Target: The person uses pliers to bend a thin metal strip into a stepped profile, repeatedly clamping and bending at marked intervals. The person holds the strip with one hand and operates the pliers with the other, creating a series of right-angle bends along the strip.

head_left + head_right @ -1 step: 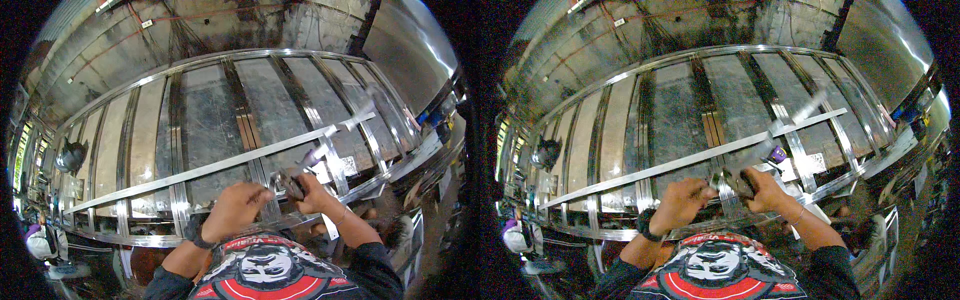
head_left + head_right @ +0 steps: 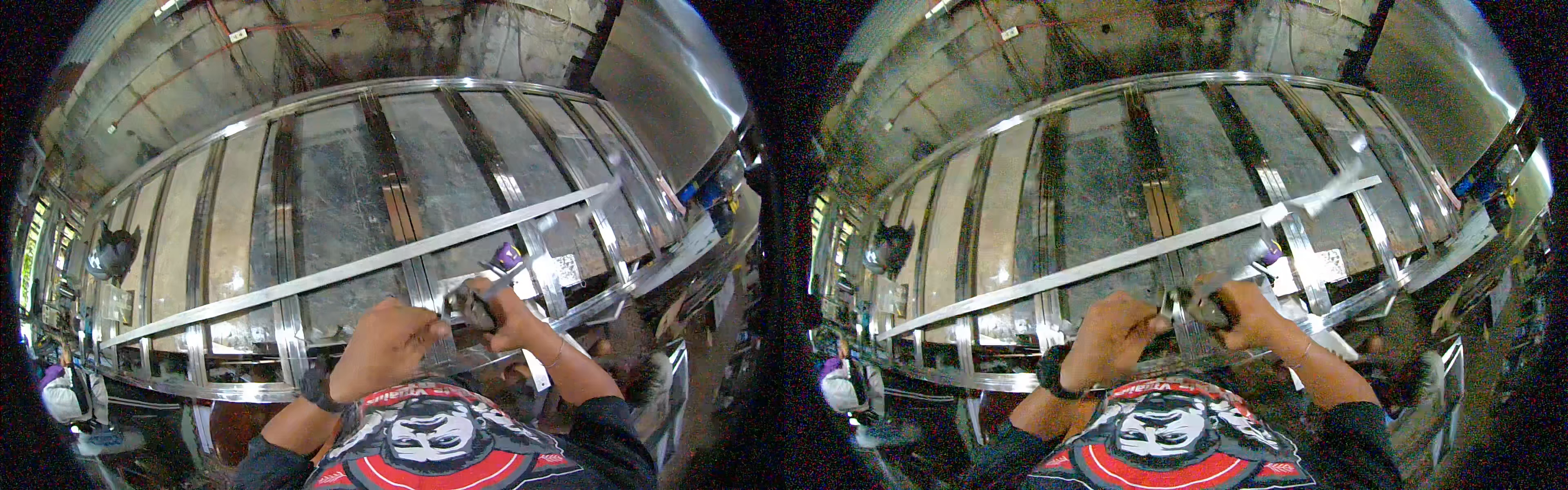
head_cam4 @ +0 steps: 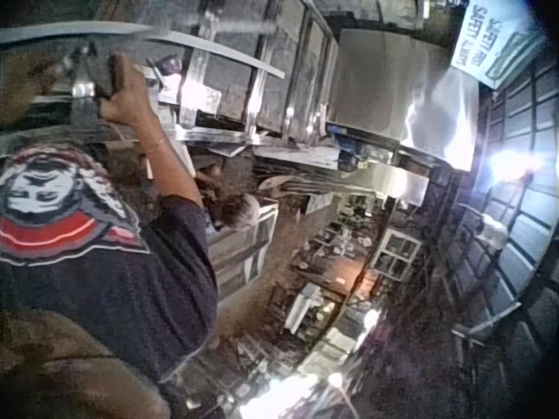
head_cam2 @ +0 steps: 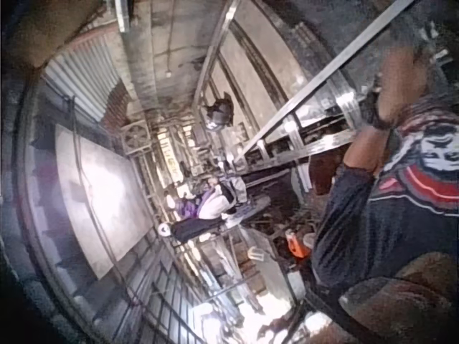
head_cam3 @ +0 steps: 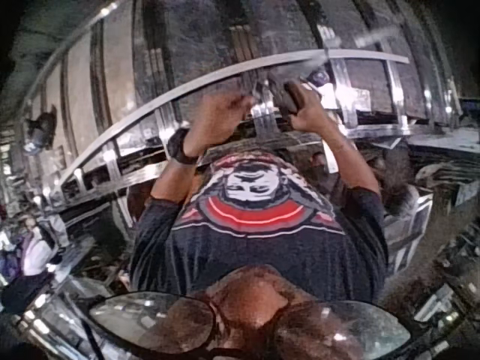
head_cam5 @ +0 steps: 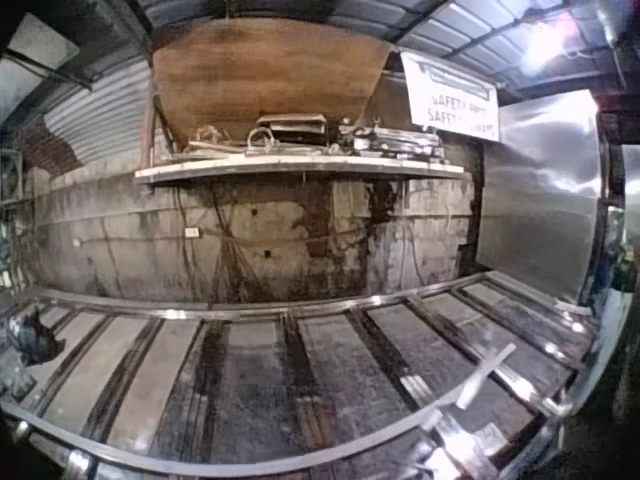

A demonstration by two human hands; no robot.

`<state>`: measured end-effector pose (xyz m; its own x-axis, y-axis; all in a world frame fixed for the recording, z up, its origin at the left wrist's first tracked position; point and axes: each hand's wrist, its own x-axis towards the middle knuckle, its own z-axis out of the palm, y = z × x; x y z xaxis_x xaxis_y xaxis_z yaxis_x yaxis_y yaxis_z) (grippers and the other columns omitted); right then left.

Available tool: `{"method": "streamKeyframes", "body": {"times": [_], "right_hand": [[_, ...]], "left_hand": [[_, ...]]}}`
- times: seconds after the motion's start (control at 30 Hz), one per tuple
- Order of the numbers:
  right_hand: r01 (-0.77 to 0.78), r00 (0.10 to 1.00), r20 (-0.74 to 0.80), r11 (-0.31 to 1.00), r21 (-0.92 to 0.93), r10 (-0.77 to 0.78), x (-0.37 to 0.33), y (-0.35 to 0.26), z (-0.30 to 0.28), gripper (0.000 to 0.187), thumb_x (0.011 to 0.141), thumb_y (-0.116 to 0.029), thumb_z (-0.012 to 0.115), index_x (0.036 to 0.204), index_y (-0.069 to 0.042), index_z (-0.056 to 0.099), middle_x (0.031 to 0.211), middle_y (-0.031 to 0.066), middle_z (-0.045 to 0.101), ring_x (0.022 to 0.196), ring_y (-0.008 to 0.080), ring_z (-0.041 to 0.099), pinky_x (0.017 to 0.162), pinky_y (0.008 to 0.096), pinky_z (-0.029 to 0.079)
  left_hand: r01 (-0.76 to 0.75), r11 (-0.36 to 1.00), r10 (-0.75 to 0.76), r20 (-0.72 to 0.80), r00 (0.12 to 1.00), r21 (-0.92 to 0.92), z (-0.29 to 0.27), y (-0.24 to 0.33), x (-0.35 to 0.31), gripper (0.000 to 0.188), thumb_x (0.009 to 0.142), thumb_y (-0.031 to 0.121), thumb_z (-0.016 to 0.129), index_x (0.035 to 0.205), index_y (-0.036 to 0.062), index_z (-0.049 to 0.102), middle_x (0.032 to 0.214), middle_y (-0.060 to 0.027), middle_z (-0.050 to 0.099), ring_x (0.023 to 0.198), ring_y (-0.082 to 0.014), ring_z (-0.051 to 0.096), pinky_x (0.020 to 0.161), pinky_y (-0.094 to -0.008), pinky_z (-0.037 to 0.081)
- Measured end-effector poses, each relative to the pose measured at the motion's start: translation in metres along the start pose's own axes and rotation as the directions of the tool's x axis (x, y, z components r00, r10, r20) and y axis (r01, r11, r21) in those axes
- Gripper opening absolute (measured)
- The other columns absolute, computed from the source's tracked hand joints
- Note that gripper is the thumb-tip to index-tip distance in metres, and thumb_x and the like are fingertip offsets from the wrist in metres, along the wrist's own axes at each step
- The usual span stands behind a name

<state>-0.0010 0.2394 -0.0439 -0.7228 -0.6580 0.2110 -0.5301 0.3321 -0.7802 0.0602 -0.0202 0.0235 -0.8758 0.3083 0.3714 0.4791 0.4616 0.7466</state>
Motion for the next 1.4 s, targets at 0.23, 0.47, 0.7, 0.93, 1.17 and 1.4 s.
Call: {"method": "streamKeyframes", "body": {"times": [0.23, 0.47, 0.7, 0.93, 1.17, 1.4], "right_hand": [[-0.069, 0.996, 0.069, 0.981, 0.182, 0.057, -0.007, -0.006, -0.005, 0.066, 0.055, -0.025, 0.081, 0.116, -0.007, 0.063, 0.102, 0.0167, 0.064, 0.097, 0.038, 0.063, 0.084, 0.0409, 0.05], [0.156, 0.988, -0.013, 0.988, -0.016, -0.156, 0.006, 0.004, -0.013, 0.075, 0.061, -0.043, 0.082, 0.122, -0.004, 0.062, 0.105, 0.0159, 0.061, 0.098, 0.035, 0.057, 0.084, 0.041, 0.046], [0.222, 0.974, -0.054, 0.975, 0.029, -0.22, 0.005, 0.014, -0.008, 0.082, 0.059, -0.052, 0.082, 0.122, -0.004, 0.061, 0.103, 0.0156, 0.061, 0.092, 0.0337, 0.058, 0.081, 0.0403, 0.046], [0.179, 0.984, 0.007, 0.982, 0.055, -0.179, 0.008, 0.012, -0.009, 0.08, 0.057, -0.041, 0.083, 0.124, -0.003, 0.06, 0.101, 0.0157, 0.061, 0.086, 0.0318, 0.057, 0.076, 0.0409, 0.045], [0.17, 0.985, -0.044, 0.983, 0.063, -0.168, 0.006, 0.009, -0.01, 0.07, 0.061, -0.032, 0.078, 0.122, -0.002, 0.06, 0.099, 0.0141, 0.06, 0.085, 0.0307, 0.056, 0.077, 0.0391, 0.045], [0.017, 0.998, 0.057, 1.0, 0.012, -0.018, -0.01, 0.012, -0.009, 0.07, 0.065, -0.028, 0.077, 0.128, -0.002, 0.058, 0.131, 0.0161, 0.061, 0.126, 0.0349, 0.054, 0.113, 0.0438, 0.035]], "left_hand": [[-0.203, 0.956, 0.194, 0.061, 0.979, 0.211, 0.002, 0.027, -0.012, 0.02, 0.079, 0.027, 0.077, 0.076, 0.0122, 0.063, 0.063, -0.0081, 0.058, 0.06, -0.033, 0.06, 0.058, -0.0451, 0.044], [-0.319, 0.916, 0.318, 0.047, 0.947, 0.244, 0.002, 0.02, -0.009, 0.029, 0.072, 0.018, 0.079, 0.098, 0.0097, 0.07, 0.068, 0.0011, 0.056, 0.06, -0.0182, 0.058, 0.06, -0.0328, 0.045], [-0.318, 0.923, 0.326, 0.001, 0.945, 0.217, 0.005, 0.02, -0.009, 0.032, 0.069, 0.018, 0.079, 0.099, 0.0097, 0.071, 0.068, 0.0006, 0.056, 0.06, -0.0183, 0.058, 0.062, -0.0325, 0.047], [-0.278, 0.935, 0.286, -0.006, 0.958, 0.219, 0.003, 0.021, -0.011, 0.028, 0.072, 0.018, 0.082, 0.096, 0.009, 0.07, 0.066, 0.0006, 0.058, 0.058, -0.0193, 0.058, 0.06, -0.0331, 0.046], [-0.303, 0.94, 0.313, -0.046, 0.949, 0.156, 0.001, 0.015, -0.007, 0.025, 0.074, 0.019, 0.083, 0.094, 0.0094, 0.07, 0.065, 0.0008, 0.059, 0.056, -0.0199, 0.057, 0.057, -0.0333, 0.043], [-0.283, 0.929, 0.296, -0.02, 0.955, 0.238, 0.007, 0.019, -0.013, 0.025, 0.077, 0.02, 0.083, 0.095, 0.0098, 0.069, 0.063, 0.0004, 0.056, 0.055, -0.0197, 0.056, 0.057, -0.0334, 0.042]]}}
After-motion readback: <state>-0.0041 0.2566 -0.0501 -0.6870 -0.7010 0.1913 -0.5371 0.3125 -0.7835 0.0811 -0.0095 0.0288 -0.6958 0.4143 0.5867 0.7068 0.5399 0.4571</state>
